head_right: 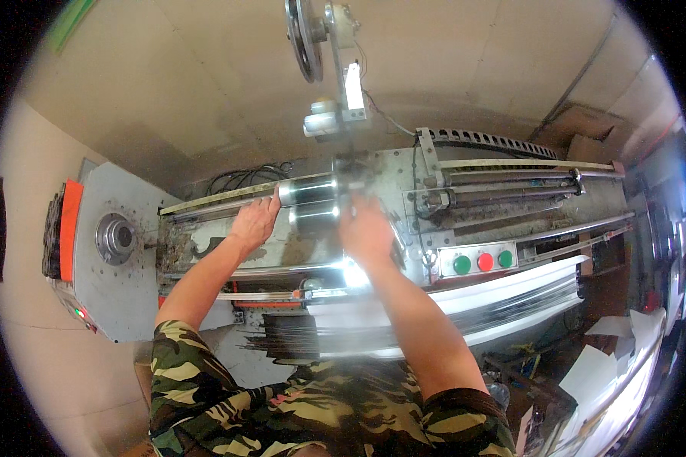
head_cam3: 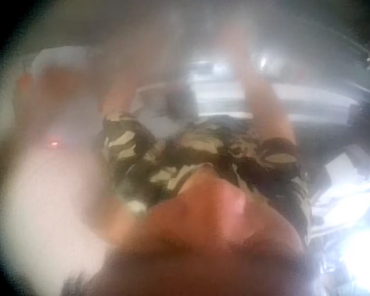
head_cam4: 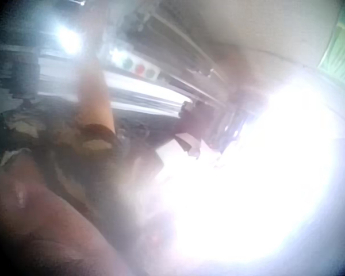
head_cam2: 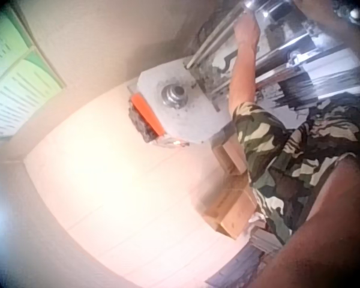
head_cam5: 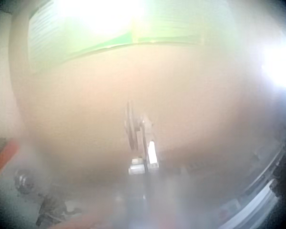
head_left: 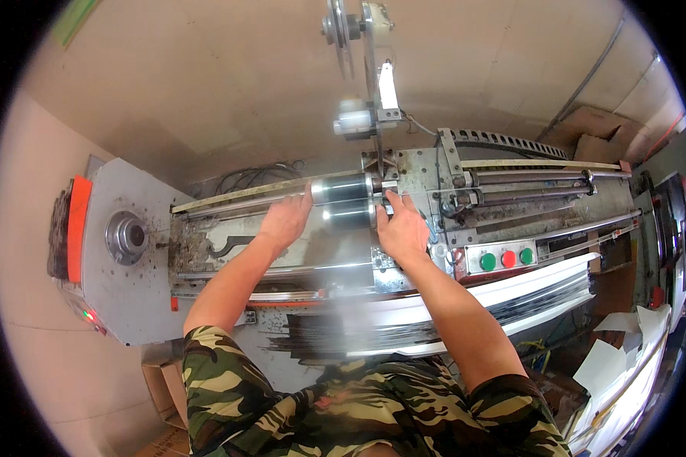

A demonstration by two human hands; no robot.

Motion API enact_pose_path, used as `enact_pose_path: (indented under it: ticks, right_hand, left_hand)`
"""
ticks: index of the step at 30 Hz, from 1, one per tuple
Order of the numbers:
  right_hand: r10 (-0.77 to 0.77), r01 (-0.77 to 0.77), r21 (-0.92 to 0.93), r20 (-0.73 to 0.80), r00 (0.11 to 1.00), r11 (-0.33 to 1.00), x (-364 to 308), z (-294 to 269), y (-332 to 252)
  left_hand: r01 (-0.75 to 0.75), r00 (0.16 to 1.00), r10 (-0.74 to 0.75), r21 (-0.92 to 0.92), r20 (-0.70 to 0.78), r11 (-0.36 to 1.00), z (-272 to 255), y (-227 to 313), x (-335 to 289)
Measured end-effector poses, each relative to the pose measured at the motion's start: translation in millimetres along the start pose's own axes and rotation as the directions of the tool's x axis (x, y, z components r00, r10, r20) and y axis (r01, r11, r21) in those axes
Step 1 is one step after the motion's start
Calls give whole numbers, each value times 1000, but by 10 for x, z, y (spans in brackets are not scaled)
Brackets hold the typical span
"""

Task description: The person operates a slitting machine by loading rolls of material onto a spindle, aligning them with the blades, and using the controls to start the process while managing the output strips.

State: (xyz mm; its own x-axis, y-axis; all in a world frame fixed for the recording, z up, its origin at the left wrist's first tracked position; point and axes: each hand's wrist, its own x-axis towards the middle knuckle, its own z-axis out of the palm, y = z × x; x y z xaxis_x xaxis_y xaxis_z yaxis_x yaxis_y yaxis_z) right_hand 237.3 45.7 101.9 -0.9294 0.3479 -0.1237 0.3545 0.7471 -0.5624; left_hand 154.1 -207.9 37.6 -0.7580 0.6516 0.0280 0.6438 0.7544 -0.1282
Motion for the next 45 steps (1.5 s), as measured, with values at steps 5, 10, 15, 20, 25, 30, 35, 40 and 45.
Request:
enact_pose_path:
  ticks: [5, 10, 15, 20, 25, 30, 35, 40, 45]
  right_hand:
    - [-17, 17, -10, 3, 1000, 1000, 18, 21, 21]
    - [0, 0, -16, 11, 1000, 1000, 13, -6, -8]
    - [-23, 23, -21, -11, 1000, 1000, 29, 45, 39]
    - [-11, 11, -2, 20, 1000, 1000, 32, 11, 25]
    - [-8, 8, -10, 9, 1000, 1000, 63, 81, 66]
    - [-26, 27, -35, 16, 1000, 999, 71, 73, 80]
    - [-7, 7, -24, 23, 1000, 1000, 68, 33, 27]
    - [-49, 48, -34, -9, 999, 998, 63, 87, 92]
    - [-81, 82, -27, 22, 996, 996, 76, 83, 95]
  left_hand:
    - [17, 994, -14, -23, 107, 1000, -10, -3, 15]
    - [4, 996, -3, -9, 91, 1000, 54, -8, 19]
    - [6, 996, -4, -21, 90, 1000, 58, -8, 36]
    - [-7, 1000, 7, -2, 12, 1000, 131, 2, 32]
    - [-22, 1000, 22, -11, 6, 1000, 141, -7, 38]
    - [-37, 999, 37, -13, -4, 999, 168, -5, 50]
    - [-35, 999, 34, -23, -6, 999, 185, -13, 63]
    - [-30, 1000, 30, -29, -4, 999, 194, 10, 74]
    - [-20, 999, 21, -17, 32, 1000, 214, 9, 80]
